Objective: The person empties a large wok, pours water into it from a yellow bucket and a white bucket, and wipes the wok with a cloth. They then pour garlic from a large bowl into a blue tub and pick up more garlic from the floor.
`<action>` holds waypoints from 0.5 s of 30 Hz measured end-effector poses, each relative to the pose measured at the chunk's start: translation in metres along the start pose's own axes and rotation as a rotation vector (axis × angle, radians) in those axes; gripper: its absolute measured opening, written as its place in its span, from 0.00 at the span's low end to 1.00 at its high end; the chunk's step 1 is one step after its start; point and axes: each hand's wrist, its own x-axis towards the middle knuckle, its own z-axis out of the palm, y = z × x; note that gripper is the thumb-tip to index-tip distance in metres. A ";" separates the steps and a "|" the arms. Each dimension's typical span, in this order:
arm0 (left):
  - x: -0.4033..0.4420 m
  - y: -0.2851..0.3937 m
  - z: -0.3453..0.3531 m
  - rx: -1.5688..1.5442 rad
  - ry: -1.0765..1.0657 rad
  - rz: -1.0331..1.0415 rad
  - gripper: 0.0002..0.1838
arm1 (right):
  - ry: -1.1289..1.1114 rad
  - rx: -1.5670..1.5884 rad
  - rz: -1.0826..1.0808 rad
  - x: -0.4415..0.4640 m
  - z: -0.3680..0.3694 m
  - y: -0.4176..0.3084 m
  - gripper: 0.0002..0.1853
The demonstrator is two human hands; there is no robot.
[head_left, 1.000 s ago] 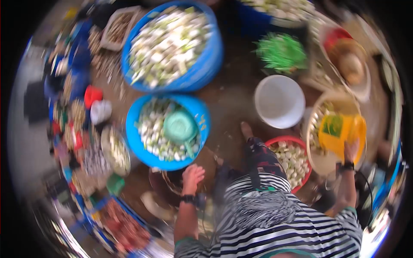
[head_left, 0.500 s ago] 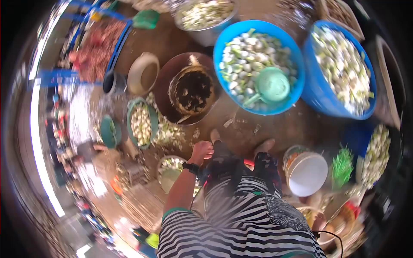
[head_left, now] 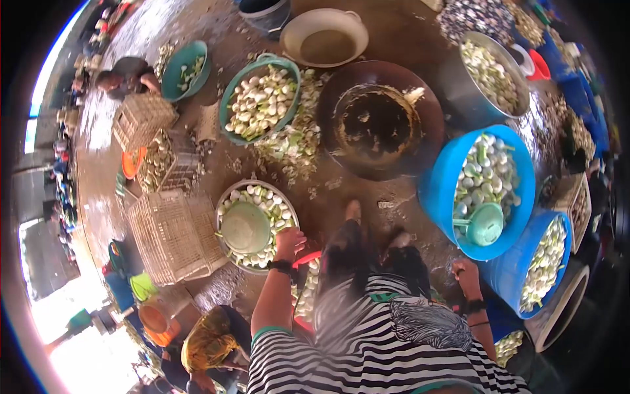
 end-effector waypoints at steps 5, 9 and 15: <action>0.022 0.041 -0.011 -0.120 0.084 0.018 0.07 | -0.197 -0.433 -0.392 0.087 0.060 -0.111 0.11; 0.068 0.073 -0.010 -0.146 0.076 0.112 0.13 | -0.398 -0.480 -0.479 0.157 0.125 -0.202 0.12; 0.137 0.129 -0.014 -0.054 0.194 0.175 0.18 | -0.580 -0.520 -0.677 0.282 0.284 -0.295 0.11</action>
